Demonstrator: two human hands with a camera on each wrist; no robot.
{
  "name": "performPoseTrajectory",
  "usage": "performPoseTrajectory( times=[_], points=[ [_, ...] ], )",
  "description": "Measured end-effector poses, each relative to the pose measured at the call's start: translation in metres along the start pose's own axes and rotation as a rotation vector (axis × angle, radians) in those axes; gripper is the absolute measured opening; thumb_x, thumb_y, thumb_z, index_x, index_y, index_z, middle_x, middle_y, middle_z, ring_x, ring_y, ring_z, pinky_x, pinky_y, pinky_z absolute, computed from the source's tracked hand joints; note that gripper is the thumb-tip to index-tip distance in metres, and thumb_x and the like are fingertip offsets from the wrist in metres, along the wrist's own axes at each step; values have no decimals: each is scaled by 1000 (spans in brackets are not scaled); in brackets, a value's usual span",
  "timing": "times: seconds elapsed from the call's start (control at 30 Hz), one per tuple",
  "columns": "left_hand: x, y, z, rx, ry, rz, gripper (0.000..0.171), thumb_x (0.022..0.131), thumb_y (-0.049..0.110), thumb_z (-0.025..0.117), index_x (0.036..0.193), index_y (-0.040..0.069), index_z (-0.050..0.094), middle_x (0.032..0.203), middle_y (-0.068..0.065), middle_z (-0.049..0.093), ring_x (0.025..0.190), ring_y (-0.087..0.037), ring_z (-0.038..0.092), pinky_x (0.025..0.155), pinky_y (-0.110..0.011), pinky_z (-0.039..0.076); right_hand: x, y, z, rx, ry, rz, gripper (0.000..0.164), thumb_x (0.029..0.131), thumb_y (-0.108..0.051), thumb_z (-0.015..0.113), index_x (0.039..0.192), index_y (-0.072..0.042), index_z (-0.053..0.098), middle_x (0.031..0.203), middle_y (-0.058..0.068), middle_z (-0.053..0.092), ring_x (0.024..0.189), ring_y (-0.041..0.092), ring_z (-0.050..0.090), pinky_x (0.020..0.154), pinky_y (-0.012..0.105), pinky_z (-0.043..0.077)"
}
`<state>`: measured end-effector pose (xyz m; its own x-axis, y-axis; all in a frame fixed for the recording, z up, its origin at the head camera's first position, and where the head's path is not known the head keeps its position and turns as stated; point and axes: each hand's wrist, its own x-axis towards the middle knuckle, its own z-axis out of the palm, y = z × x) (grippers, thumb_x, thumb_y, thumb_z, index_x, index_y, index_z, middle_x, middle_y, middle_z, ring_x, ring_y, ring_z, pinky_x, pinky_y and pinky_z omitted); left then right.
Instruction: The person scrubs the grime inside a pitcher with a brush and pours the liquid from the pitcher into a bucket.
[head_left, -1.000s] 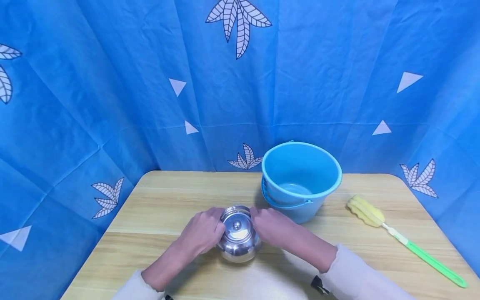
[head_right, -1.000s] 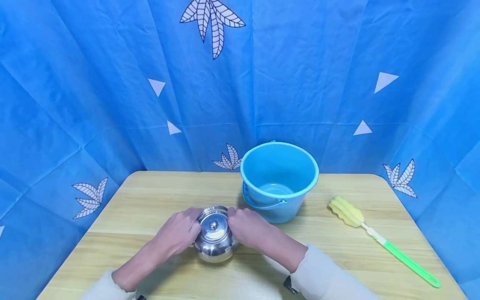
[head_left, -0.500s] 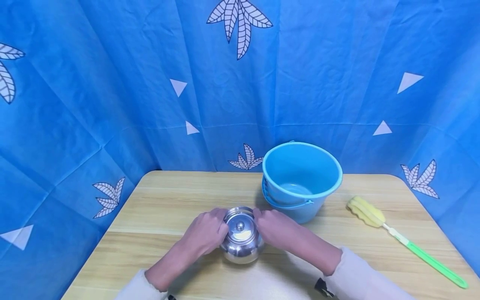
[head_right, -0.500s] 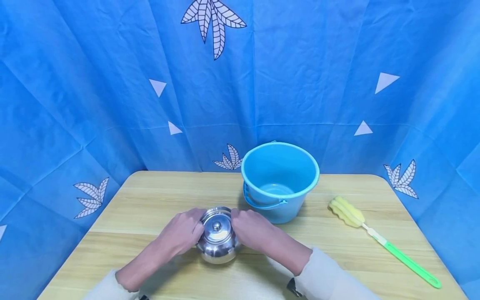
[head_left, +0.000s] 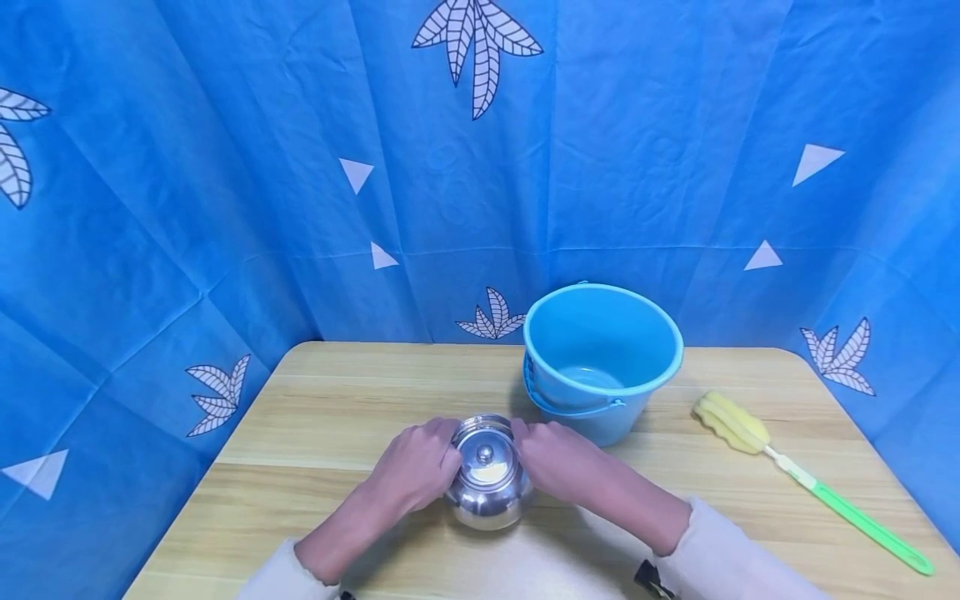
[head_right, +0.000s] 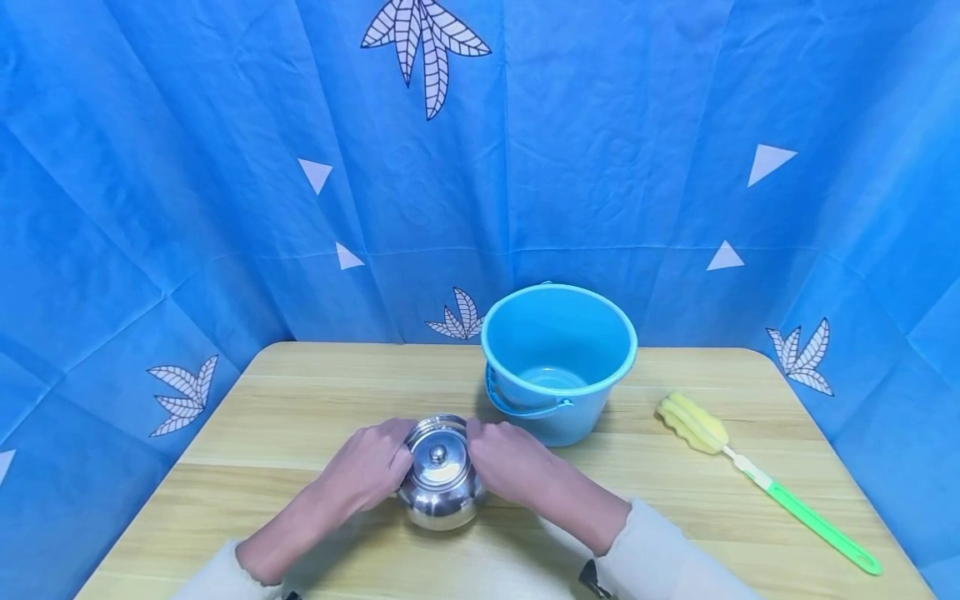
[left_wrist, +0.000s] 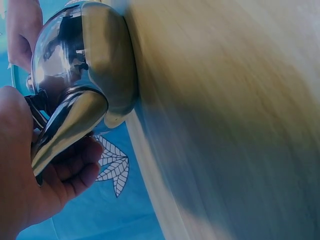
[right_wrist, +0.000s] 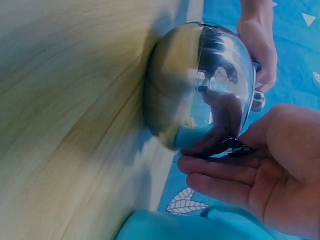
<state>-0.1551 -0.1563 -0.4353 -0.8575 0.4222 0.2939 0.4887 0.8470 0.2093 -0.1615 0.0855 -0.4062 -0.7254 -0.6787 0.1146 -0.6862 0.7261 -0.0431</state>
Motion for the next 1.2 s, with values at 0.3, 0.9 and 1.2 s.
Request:
performPoseTrajectory(
  times=[0.3,0.9,1.2],
  points=[
    [1,5,2,-10,-20,-10,38,97,20,52,125,1,69,115,-14,76,103,-31,74,90,-44,64,-6,1,-2,7,8,-13,23,95,-4,65,115,6,67,77,7,68,61,12,63,52,17,53],
    [5,17,4,15,-12,24,35,97,20,53,120,2,71,106,-11,77,94,-27,75,82,-40,65,-19,7,-1,-6,59,-21,20,91,-1,64,109,8,65,73,8,64,59,17,63,50,21,53],
    [7,22,7,-3,-23,34,36,96,20,51,120,1,71,107,-11,77,94,-26,75,82,-39,65,-26,8,-2,-27,48,-15,21,93,-3,66,110,8,65,75,8,65,60,17,64,52,22,55]
  ],
)
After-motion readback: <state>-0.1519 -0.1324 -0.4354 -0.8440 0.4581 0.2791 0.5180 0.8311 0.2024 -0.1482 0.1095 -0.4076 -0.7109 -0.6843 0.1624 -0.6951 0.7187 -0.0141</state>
